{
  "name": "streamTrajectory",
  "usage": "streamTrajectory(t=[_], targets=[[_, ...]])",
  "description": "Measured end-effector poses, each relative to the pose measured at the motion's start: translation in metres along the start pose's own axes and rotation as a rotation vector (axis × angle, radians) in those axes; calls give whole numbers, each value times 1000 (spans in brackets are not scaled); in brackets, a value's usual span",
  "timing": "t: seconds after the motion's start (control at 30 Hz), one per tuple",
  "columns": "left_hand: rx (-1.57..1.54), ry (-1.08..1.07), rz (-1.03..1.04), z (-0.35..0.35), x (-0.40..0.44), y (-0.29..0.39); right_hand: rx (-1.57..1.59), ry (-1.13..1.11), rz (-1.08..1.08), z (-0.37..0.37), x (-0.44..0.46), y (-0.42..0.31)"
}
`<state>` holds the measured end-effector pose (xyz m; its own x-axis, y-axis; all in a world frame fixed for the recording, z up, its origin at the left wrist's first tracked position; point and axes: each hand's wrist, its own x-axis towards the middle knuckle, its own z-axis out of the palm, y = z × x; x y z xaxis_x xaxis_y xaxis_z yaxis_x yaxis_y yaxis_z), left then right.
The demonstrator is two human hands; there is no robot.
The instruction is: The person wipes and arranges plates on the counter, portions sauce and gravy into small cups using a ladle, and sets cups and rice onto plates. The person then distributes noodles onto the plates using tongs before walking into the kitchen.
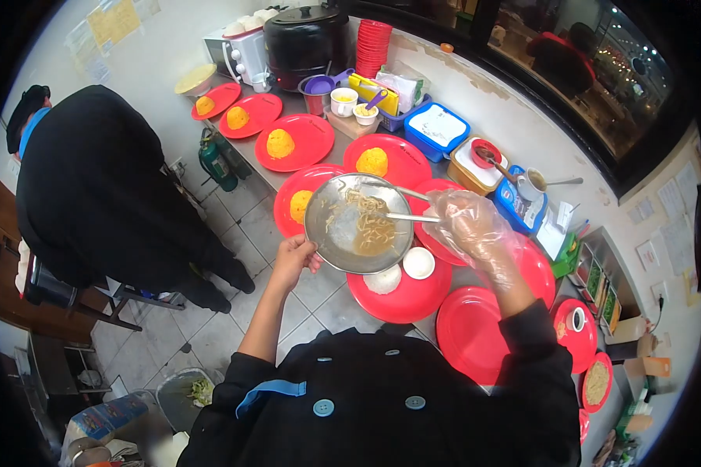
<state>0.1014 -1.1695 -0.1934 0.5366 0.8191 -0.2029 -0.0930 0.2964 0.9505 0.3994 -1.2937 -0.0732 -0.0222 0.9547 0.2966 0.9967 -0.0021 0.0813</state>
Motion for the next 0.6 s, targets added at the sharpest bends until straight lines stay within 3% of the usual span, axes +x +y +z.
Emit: streamTrajectory(t=[0.07, 0.1, 0.2, 0.27, 0.33, 0.6], targets=[[12, -6, -22, -2, -2, 1, 782, 166, 92, -7, 1, -8], [16, -5, -24, -3, -3, 0, 536, -64, 123, -18, -1, -6], [39, -42, 13, -6, -2, 2, 383, -207, 147, -23, 4, 0], [21, -60, 14, -4, -4, 5, 350, -97, 77, -3, 4, 16], [22, -60, 16, -4, -3, 5, 12, -45, -90, -1, 6, 17], [32, -30, -46, -15, -3, -5, -52, 3, -52, -19, -3, 8]])
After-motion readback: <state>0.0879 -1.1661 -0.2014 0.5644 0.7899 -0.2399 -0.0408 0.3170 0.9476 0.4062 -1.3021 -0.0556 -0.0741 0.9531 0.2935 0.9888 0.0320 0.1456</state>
